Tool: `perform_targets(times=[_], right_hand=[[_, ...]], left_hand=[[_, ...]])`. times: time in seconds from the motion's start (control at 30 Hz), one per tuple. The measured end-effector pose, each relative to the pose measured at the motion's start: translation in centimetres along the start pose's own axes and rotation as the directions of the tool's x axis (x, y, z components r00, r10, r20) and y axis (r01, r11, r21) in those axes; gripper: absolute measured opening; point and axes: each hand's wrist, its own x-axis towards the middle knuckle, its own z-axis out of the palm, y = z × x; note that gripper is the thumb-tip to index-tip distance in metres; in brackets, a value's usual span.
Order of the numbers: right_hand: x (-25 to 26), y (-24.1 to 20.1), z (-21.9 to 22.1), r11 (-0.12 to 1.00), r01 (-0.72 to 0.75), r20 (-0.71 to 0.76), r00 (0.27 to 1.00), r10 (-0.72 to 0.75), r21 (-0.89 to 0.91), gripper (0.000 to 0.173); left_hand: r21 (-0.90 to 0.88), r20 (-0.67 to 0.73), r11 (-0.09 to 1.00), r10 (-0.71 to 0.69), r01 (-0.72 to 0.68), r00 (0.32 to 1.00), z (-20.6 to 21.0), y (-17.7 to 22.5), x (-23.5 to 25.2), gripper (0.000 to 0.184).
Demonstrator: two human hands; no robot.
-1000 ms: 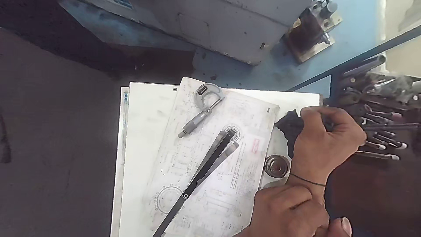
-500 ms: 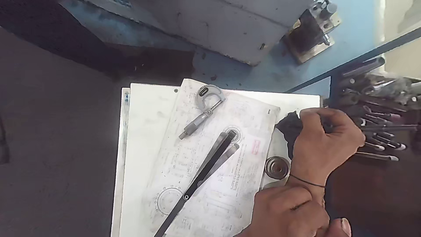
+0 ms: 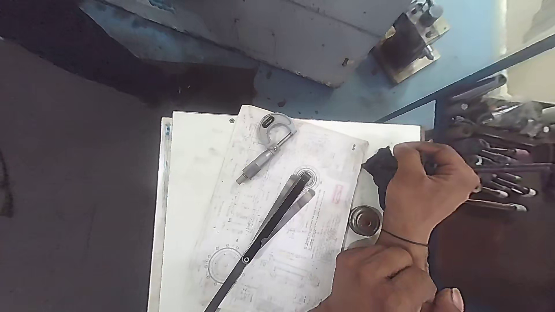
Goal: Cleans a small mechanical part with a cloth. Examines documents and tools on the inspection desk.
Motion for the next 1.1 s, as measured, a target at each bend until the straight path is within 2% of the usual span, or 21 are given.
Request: perform_targets(times=[0.37,1.1], right_hand=[[0.02,-0.13,-0.09,0.999,-0.042,0.014,0.999,0.042,0.03,0.007],[-0.09,0.09,-0.08,0.999,-0.022,0.013,1.0,0.021,0.044,0.007]], left_hand=[[0.013,-0.001,1.0,0.005,-0.005,1.0,0.21,-0.09,-0.1,0.035],[0.01,0.005,1.0,-0.012,0.012,1.0,0.18,-0.08,-0.18,0.036]])
